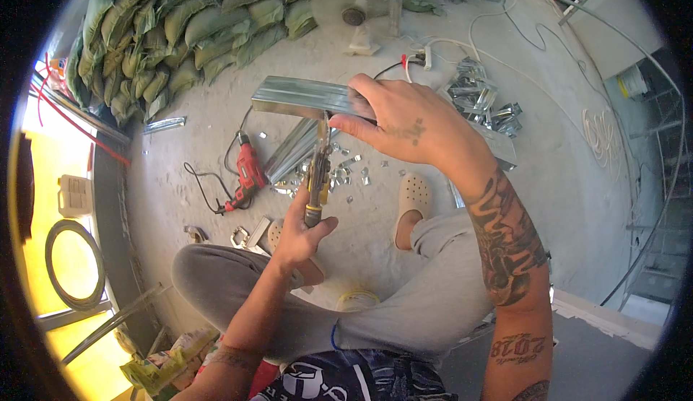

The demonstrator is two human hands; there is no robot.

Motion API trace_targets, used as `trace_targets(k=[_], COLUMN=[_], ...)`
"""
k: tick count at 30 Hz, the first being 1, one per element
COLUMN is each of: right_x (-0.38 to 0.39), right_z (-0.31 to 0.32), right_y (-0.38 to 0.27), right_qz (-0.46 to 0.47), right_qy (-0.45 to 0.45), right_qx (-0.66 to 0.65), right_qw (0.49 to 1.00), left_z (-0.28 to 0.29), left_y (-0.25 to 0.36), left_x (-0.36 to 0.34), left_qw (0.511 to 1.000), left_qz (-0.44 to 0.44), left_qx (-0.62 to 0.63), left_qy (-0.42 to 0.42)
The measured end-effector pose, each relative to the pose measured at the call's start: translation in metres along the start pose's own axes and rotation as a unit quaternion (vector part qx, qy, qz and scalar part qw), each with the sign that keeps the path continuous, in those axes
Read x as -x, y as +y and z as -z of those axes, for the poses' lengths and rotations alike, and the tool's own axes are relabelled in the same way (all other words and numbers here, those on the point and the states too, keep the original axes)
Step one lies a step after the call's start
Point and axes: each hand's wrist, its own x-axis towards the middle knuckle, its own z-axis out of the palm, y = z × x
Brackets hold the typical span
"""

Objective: The recorder uses aviation snips to cut a metal stud and a square ruler for measurement.

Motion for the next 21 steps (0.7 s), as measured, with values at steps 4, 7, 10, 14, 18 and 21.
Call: trace_targets(k=[4,7,10,14,18,21], right_x=[-0.0001,0.0005,-0.0001,-0.0006,0.002,0.0036], right_z=[-0.001,-0.0008,-0.0002,-0.0007,0.0002,0.0002], right_y=[0.0006,-0.0018,-0.004,-0.003,-0.0036,-0.0037], right_qz=[-0.02,-0.018,-0.032,-0.027,-0.025,-0.012], right_qy=[-0.026,-0.021,-0.03,-0.036,-0.029,-0.02], right_qx=[-0.008,-0.006,-0.01,-0.018,-0.013,-0.01], right_qw=[0.999,1.0,0.999,0.999,0.999,1.0], left_z=[0.0007,0.0014,0.0039,0.0049,0.0042,0.0062], left_y=[0.0055,0.0068,0.009,0.0076,0.009,0.0], left_x=[0.0005,0.0002,-0.0001,0.0001,-0.0008,-0.0016], left_qw=[1.0,1.0,1.0,1.0,1.0,0.999], left_qz=[0.001,-0.006,0.0,0.013,0.007,-0.008], left_qx=[-0.004,-0.006,-0.004,-0.004,0.0,-0.054], left_qy=[-0.006,-0.006,-0.01,-0.016,-0.015,-0.004])
